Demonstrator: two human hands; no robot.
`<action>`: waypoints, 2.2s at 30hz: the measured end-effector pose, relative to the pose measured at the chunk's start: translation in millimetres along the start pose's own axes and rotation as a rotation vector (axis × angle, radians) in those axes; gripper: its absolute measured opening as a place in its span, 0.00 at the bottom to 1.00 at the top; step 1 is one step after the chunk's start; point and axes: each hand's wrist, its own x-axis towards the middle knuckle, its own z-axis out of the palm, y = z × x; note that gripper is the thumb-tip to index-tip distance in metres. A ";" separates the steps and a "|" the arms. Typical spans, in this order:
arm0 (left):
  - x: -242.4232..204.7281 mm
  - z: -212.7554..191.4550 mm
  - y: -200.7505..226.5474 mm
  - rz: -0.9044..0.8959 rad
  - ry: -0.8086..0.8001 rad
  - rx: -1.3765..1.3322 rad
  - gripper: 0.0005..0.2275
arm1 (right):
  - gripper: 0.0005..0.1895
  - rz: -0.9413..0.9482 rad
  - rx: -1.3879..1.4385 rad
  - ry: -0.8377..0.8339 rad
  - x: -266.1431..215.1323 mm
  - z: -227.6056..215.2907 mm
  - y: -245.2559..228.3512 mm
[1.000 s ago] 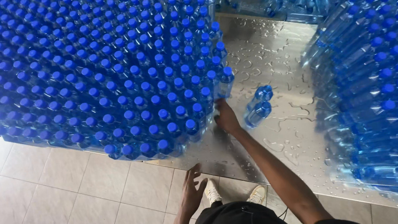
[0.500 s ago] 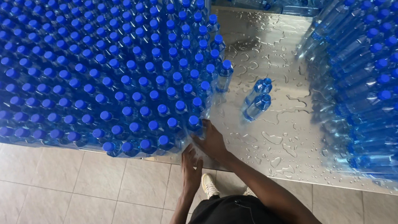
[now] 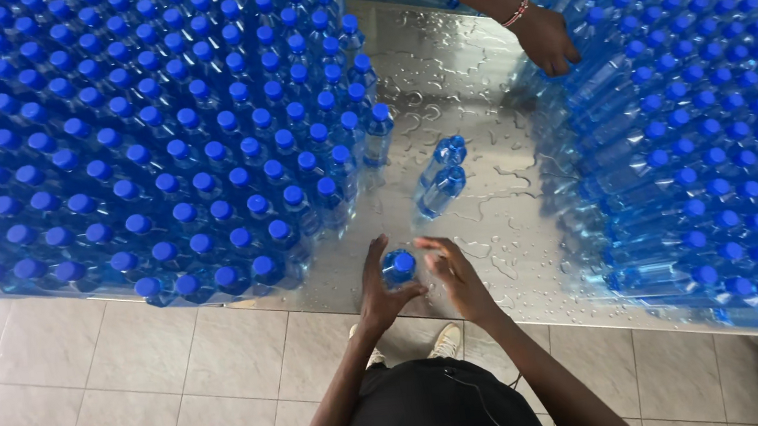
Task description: The person repeatedly picks up plastic water bottles from a large pile on a metal table, screws blue caps onto them, and places the capped bottles into a separate pile. The task is performed by hand without tools.
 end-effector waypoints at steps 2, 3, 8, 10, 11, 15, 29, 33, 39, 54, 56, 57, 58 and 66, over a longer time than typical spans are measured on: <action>2.0 10.6 2.9 -0.031 -0.011 -0.060 0.55 | 0.39 0.046 0.058 -0.022 8.3 7.6 -7.3; 3.4 14.3 2.4 -0.124 -0.006 0.028 0.52 | 0.33 0.015 0.163 -0.024 14.8 18.5 -4.9; 9.8 24.3 4.7 -0.471 -0.005 0.222 0.35 | 0.24 -0.119 0.287 0.027 31.4 51.1 15.3; 8.6 29.7 -4.8 -0.477 0.001 0.243 0.35 | 0.17 -0.153 0.285 0.073 32.4 51.0 17.3; 7.0 28.1 6.8 -0.489 0.011 0.242 0.35 | 0.17 -0.148 0.287 0.058 30.8 50.3 13.1; 14.6 23.8 15.1 -0.536 -0.032 0.227 0.34 | 0.14 -0.087 0.344 0.115 33.7 52.8 5.9; 47.5 29.3 -3.6 -0.154 -0.290 0.682 0.25 | 0.27 0.131 0.234 0.315 -9.6 -55.8 36.6; 55.7 39.4 -41.0 -0.153 -0.435 1.007 0.25 | 0.18 0.219 0.147 0.401 -37.3 -91.3 66.5; 63.9 43.2 -40.8 -0.236 -0.523 1.006 0.22 | 0.15 0.268 0.185 0.344 -64.2 -91.4 120.4; 33.1 10.2 120.1 -0.152 -0.623 0.542 0.31 | 0.22 -0.428 -0.795 -0.067 -19.0 -98.6 36.4; 32.6 11.1 127.3 -0.141 -0.622 0.509 0.30 | 0.22 -0.508 -0.966 -0.151 -13.7 -109.6 19.5; 31.4 11.5 130.7 -0.120 -0.629 0.527 0.30 | 0.22 -0.573 -1.118 -0.199 -13.3 -114.4 12.0; 30.3 11.8 133.9 -0.099 -0.635 0.546 0.30 | 0.23 -0.637 -1.271 -0.249 -12.7 -119.2 4.5; 23.3 7.7 139.4 -0.021 -0.682 0.445 0.32 | 0.28 -0.671 -1.323 -0.284 -13.1 -117.9 10.1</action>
